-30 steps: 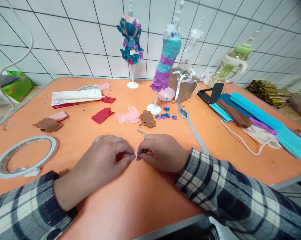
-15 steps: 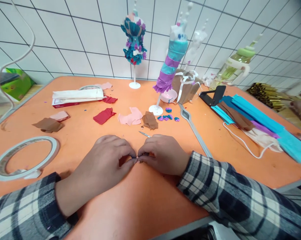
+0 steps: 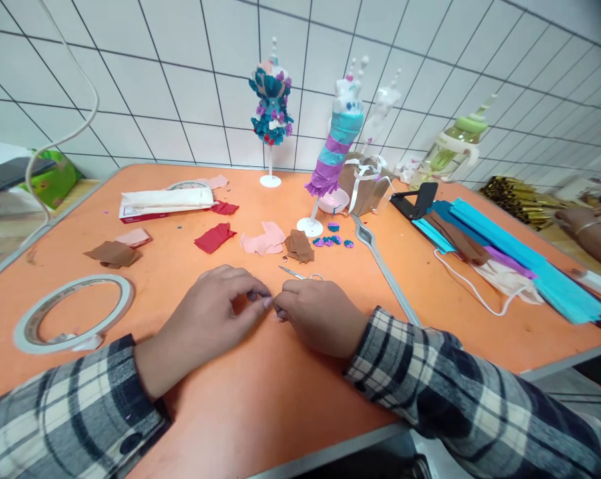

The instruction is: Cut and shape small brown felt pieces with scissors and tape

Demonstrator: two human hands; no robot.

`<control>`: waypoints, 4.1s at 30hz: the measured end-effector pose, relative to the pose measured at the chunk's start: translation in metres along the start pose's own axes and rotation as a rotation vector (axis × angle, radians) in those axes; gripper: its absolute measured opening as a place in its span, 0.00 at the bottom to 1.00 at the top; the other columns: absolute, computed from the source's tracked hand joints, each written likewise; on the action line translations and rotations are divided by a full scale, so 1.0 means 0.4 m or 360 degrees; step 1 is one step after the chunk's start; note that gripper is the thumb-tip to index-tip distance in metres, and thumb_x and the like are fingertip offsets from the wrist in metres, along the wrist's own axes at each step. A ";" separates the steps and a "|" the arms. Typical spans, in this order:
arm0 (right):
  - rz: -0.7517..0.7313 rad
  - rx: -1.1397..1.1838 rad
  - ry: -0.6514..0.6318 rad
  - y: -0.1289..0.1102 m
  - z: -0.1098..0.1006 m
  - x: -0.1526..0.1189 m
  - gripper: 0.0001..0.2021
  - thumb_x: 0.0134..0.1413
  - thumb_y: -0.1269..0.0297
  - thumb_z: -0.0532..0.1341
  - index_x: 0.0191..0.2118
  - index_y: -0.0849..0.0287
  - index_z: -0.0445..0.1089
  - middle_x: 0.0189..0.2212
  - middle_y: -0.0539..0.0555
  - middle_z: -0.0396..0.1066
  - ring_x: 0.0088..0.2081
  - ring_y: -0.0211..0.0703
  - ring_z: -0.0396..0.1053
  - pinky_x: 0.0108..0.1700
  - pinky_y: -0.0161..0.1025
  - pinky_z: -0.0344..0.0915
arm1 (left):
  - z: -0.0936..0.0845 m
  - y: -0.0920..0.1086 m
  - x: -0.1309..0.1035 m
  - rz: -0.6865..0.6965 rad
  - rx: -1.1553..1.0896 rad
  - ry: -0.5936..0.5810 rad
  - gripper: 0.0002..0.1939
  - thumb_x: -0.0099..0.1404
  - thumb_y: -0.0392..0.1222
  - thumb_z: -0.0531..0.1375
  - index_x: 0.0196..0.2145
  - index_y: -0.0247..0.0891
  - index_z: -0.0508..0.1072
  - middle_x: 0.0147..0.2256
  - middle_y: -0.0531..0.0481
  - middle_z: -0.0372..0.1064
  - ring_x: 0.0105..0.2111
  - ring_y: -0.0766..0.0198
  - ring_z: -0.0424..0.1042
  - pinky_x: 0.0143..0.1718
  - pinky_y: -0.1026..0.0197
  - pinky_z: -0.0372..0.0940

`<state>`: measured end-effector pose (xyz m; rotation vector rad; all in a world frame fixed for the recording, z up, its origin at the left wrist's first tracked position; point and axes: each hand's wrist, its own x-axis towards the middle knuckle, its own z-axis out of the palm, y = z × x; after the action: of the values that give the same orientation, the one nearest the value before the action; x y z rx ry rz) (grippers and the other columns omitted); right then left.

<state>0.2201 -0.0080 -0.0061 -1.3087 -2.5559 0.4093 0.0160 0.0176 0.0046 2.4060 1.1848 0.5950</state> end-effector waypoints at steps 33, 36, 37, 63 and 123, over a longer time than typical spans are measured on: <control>0.0563 0.1920 0.0293 -0.006 -0.016 -0.005 0.14 0.49 0.55 0.69 0.37 0.59 0.70 0.26 0.47 0.66 0.22 0.30 0.60 0.18 0.27 0.60 | 0.033 0.037 -0.016 -0.0556 -0.1358 0.0222 0.12 0.56 0.46 0.70 0.34 0.41 0.74 0.31 0.53 0.77 0.34 0.62 0.76 0.37 0.62 0.70; 0.0583 0.1890 0.0230 -0.008 -0.014 -0.004 0.14 0.47 0.56 0.70 0.33 0.59 0.69 0.21 0.44 0.62 0.20 0.29 0.56 0.17 0.27 0.58 | 0.035 0.030 -0.020 -0.0536 -0.1538 0.0190 0.11 0.57 0.46 0.70 0.35 0.42 0.74 0.30 0.54 0.76 0.33 0.64 0.74 0.37 0.64 0.68; 0.0594 0.1925 0.0225 -0.008 -0.012 -0.004 0.14 0.48 0.56 0.69 0.33 0.59 0.68 0.21 0.43 0.61 0.19 0.29 0.56 0.17 0.27 0.58 | 0.036 0.028 -0.022 -0.0522 -0.1618 0.0190 0.11 0.58 0.47 0.70 0.36 0.43 0.75 0.31 0.54 0.75 0.34 0.65 0.74 0.37 0.64 0.68; -0.0038 0.0741 0.0782 0.005 -0.012 -0.015 0.01 0.51 0.69 0.66 0.31 0.59 0.75 0.34 0.51 0.71 0.34 0.36 0.66 0.38 0.36 0.63 | 0.025 0.049 -0.009 -0.0441 -0.1095 -0.0237 0.13 0.59 0.50 0.63 0.27 0.38 0.73 0.26 0.54 0.68 0.29 0.64 0.66 0.31 0.64 0.61; -0.0067 0.0561 0.0381 0.011 -0.045 -0.027 0.02 0.60 0.68 0.61 0.36 0.58 0.71 0.30 0.49 0.68 0.33 0.37 0.63 0.35 0.35 0.56 | 0.013 0.030 -0.002 -0.0325 -0.1121 -0.0364 0.09 0.60 0.48 0.64 0.28 0.40 0.78 0.29 0.52 0.74 0.32 0.62 0.71 0.35 0.64 0.65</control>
<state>0.2355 -0.0119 0.0082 -1.1004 -2.1881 0.6212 0.0261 0.0094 0.0064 1.6850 0.9081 0.5384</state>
